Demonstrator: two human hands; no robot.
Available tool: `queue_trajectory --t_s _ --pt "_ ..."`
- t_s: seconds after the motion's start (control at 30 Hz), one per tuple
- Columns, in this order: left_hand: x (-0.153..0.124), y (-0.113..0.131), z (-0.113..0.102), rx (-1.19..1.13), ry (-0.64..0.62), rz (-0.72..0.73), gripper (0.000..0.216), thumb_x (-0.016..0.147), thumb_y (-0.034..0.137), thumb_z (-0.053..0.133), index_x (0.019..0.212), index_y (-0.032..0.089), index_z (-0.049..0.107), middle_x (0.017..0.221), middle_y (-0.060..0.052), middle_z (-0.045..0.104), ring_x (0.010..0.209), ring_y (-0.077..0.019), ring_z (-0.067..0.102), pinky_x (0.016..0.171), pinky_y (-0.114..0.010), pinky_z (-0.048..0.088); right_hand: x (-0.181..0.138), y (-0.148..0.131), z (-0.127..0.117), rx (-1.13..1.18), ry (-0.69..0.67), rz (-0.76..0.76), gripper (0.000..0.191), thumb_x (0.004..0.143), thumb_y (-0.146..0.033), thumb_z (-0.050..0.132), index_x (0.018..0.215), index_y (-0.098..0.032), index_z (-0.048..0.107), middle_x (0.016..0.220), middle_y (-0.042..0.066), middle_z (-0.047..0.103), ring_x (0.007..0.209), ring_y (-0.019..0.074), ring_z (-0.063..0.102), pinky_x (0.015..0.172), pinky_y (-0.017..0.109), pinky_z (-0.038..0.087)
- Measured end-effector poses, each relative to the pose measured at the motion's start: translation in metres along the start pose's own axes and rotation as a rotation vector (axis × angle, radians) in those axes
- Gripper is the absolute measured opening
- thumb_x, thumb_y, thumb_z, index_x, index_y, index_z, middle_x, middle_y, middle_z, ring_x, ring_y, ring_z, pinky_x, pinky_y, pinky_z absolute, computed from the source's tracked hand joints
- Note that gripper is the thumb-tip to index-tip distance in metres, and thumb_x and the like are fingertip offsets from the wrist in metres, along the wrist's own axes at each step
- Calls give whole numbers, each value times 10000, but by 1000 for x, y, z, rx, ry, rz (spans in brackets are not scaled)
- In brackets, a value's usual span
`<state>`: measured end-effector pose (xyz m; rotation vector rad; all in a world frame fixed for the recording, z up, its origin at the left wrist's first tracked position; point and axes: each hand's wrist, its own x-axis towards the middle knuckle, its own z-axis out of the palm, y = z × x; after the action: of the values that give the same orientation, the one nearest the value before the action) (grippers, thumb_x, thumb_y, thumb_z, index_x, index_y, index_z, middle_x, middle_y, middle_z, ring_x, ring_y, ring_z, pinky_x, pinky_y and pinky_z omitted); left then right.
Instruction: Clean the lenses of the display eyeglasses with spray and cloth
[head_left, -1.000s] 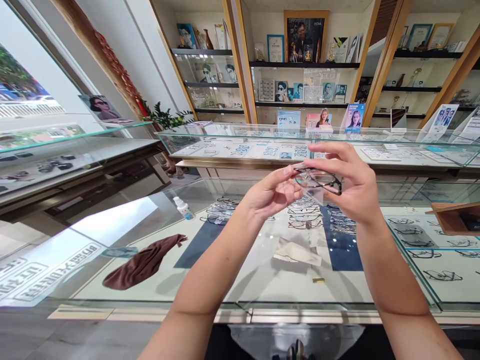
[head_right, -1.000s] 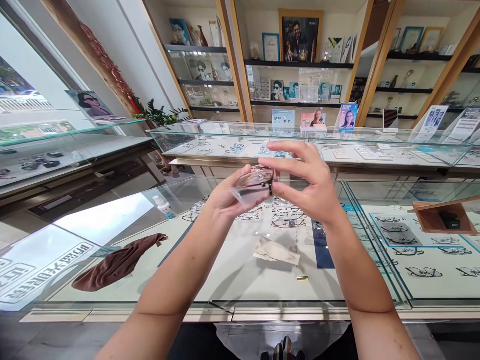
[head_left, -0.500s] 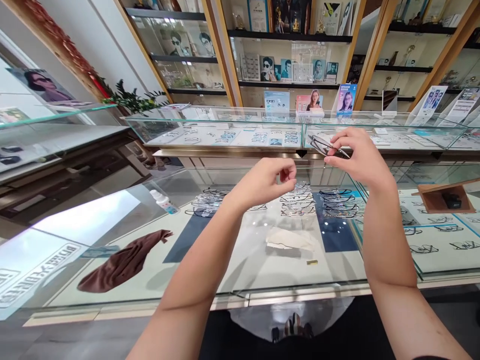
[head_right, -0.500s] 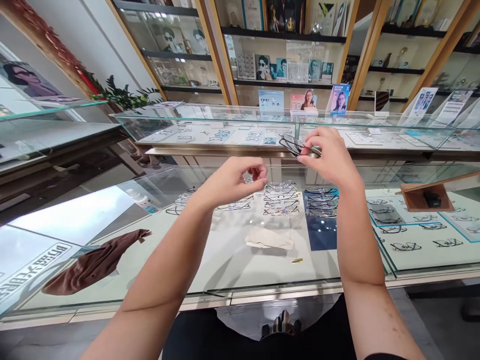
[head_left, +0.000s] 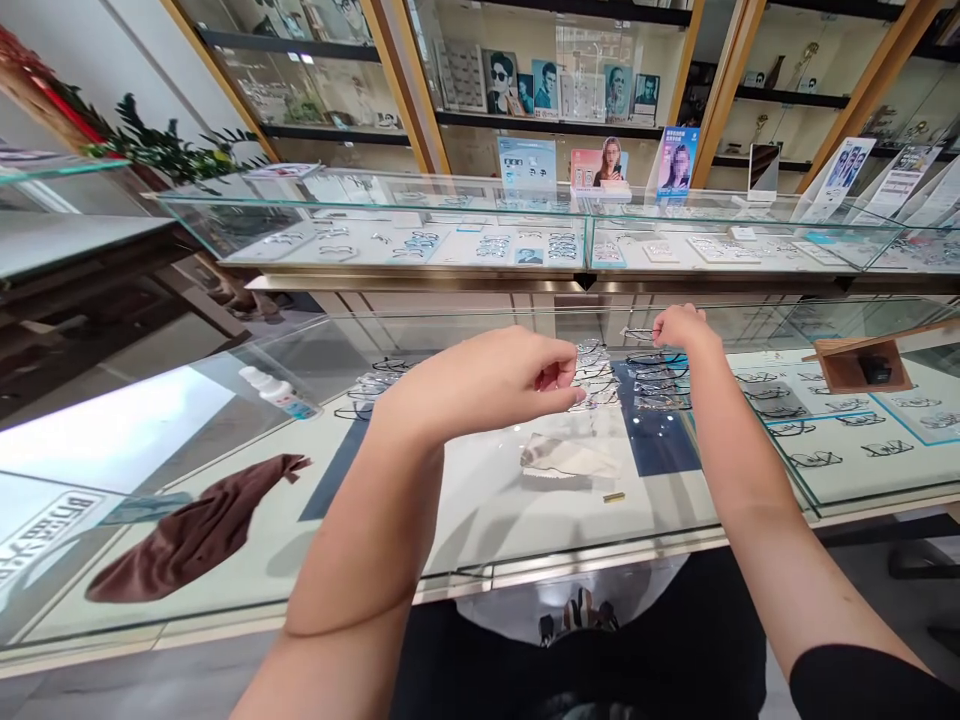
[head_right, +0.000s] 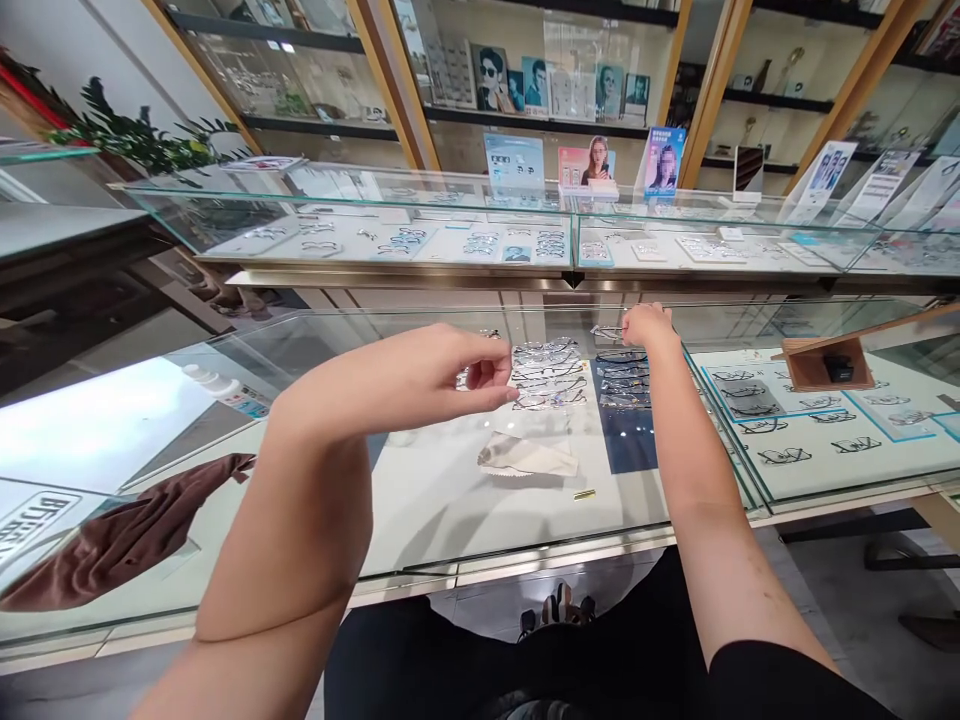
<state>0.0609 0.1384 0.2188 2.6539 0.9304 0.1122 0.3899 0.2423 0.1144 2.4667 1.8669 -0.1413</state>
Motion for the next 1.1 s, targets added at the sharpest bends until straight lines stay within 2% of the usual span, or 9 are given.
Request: queue_trajectory --t_s 0.13,0.3,0.4,0.6,0.73,0.9,1.1 --pt "1 1 0 17 -31 -59 224 923 386 564 779 215 563 738 -5 646 656 -157 520 598 -313 301 10 3 13 -30 -47 32 25 841 -238 790 840 -227 767 1167 130 704 1341 362 470 1087 503 391" --pt "1 2 -1 24 -45 -89 231 931 406 568 801 215 566 749 -10 657 663 -161 525 599 -311 312 16 2 23 -48 -104 32 200 860 -435 780 875 -237 773 1248 155 671 1342 389 450 1090 534 382" --pt "2 2 -1 21 -51 -85 242 934 413 559 799 213 559 751 -14 656 657 -160 521 596 -312 312 16 3 24 -50 -120 26 241 878 -481 750 891 -241 773 1240 162 666 1339 388 440 1093 530 374" --pt "3 0 1 11 -48 -83 246 933 414 554 789 215 541 727 -9 639 630 -155 504 585 -314 306 13 1 23 -31 -124 -6 207 921 -394 657 958 -245 796 1201 172 706 1388 394 434 1132 563 358" --pt "3 -1 3 -18 -29 -68 253 927 413 566 771 217 534 700 -4 625 604 -153 488 574 -315 294 11 0 23 9 -108 -27 223 890 -308 609 930 -246 819 1149 175 730 1398 398 445 1139 585 349" --pt "3 -4 5 -44 -1 -45 263 915 392 587 732 224 501 645 8 587 571 -151 466 561 -314 277 10 2 24 67 -69 -20 200 853 -282 622 817 -239 814 1088 174 750 1366 386 472 1149 574 329" --pt "3 -4 5 -51 1 -40 257 911 380 594 725 222 513 653 0 601 576 -155 477 555 -314 274 4 1 20 152 15 -3 129 828 -202 677 808 -219 803 1016 151 772 1332 363 507 1150 542 332"
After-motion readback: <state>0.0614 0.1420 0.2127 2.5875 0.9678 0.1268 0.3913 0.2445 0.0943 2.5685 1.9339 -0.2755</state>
